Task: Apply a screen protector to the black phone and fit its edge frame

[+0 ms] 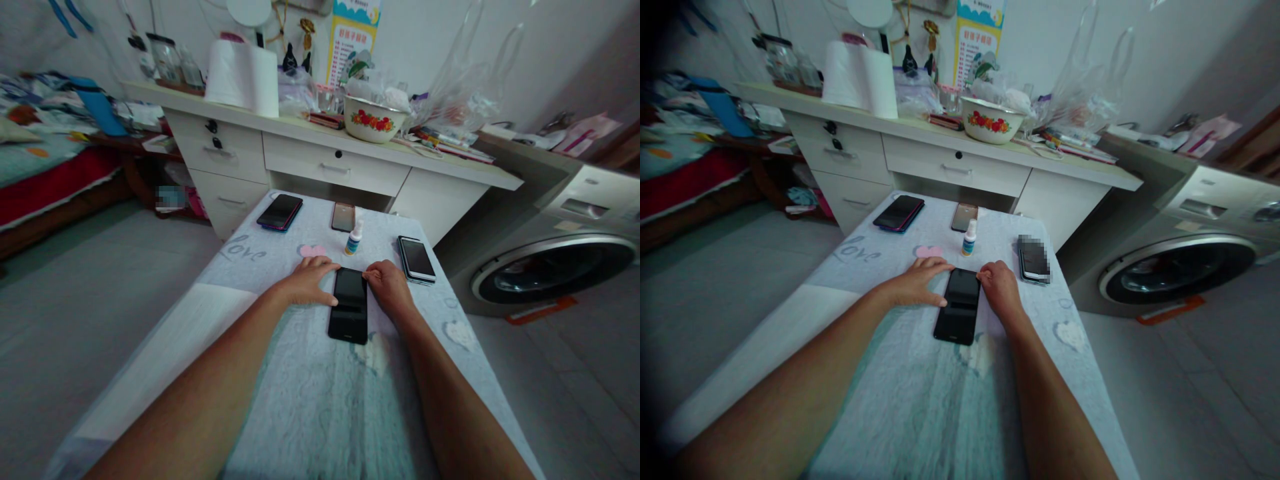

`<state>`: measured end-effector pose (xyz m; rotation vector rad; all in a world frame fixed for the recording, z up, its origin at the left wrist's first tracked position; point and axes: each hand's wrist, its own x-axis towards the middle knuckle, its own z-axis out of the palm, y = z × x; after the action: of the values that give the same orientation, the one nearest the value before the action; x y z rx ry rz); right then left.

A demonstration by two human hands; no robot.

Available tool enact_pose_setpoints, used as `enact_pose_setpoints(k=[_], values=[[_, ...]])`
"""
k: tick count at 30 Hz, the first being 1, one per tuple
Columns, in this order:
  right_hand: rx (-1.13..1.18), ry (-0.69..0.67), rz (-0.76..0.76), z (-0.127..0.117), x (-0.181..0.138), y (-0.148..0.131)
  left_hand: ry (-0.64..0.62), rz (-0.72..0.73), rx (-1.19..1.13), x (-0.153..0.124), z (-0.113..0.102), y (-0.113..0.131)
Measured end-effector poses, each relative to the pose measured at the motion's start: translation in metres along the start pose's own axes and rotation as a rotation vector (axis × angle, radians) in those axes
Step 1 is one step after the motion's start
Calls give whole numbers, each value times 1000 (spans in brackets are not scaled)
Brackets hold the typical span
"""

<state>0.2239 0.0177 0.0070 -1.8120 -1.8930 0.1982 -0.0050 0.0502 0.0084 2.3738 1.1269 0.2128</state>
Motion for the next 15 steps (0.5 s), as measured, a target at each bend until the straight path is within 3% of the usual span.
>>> enact_pose_setpoints(k=[7,15], values=[[-101,34,-1,5,4,-4,-2,-19,-8,-1,-1,2],[-198,-68,-51,6,11,-21,-8,-25,9,0,-1,2]])
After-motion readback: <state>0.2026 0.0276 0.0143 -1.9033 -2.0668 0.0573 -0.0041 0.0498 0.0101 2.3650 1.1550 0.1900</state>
